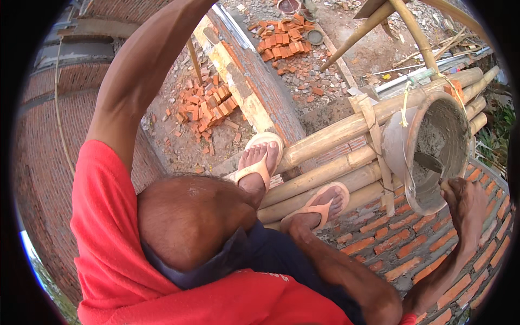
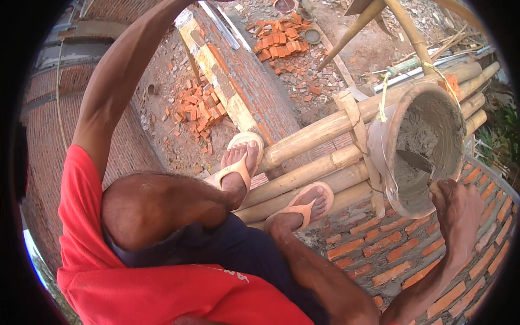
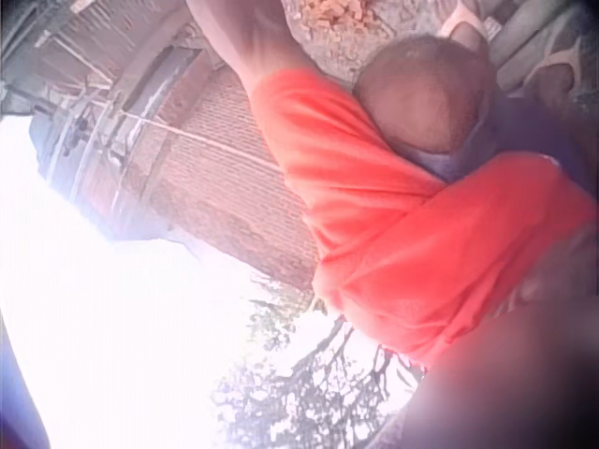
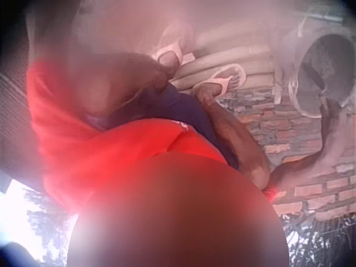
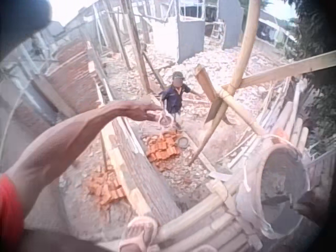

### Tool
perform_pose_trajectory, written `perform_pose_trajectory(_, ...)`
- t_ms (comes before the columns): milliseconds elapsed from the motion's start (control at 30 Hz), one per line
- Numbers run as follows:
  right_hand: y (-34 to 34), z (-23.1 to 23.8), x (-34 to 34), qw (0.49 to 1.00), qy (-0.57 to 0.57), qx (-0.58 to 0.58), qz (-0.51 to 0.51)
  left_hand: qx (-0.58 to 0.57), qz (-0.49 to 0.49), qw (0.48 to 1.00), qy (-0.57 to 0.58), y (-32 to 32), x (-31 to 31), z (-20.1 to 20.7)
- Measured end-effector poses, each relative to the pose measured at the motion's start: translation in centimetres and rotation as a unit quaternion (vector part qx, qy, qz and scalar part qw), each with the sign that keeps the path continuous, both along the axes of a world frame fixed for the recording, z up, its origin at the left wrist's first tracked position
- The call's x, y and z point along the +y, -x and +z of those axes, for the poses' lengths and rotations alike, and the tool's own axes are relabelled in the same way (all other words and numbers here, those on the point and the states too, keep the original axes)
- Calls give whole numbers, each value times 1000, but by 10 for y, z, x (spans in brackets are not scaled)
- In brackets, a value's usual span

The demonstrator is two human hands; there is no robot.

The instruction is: The person scoops mortar from a bucket with a trowel and applies it to a brick wall, then places bricks one at a time to extend the wall. The person also receives a bucket of water from another worker and mixes it into the mortar.

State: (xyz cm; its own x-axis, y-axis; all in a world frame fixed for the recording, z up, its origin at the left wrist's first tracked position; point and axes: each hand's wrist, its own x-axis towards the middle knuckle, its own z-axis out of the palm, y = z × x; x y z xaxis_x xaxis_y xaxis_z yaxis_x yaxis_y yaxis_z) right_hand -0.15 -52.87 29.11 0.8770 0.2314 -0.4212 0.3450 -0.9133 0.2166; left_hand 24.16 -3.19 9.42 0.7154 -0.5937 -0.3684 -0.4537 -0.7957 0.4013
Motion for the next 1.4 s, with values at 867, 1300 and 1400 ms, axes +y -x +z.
perform_pose_trajectory(867, -18, -37, -38, 997, 59, -45, 10, 27, 456, 882, 115, 250, -15, -177)
perform_pose_trajectory(1300, 14, -1, -8, 997, 73, 15, -31, -22, 160, 986, -30, 271, 2, -242)
perform_pose_trajectory(1400, 21, 27, -28, 997, 28, -35, -63, 9, 171, 980, -99, 277, -2, -236)
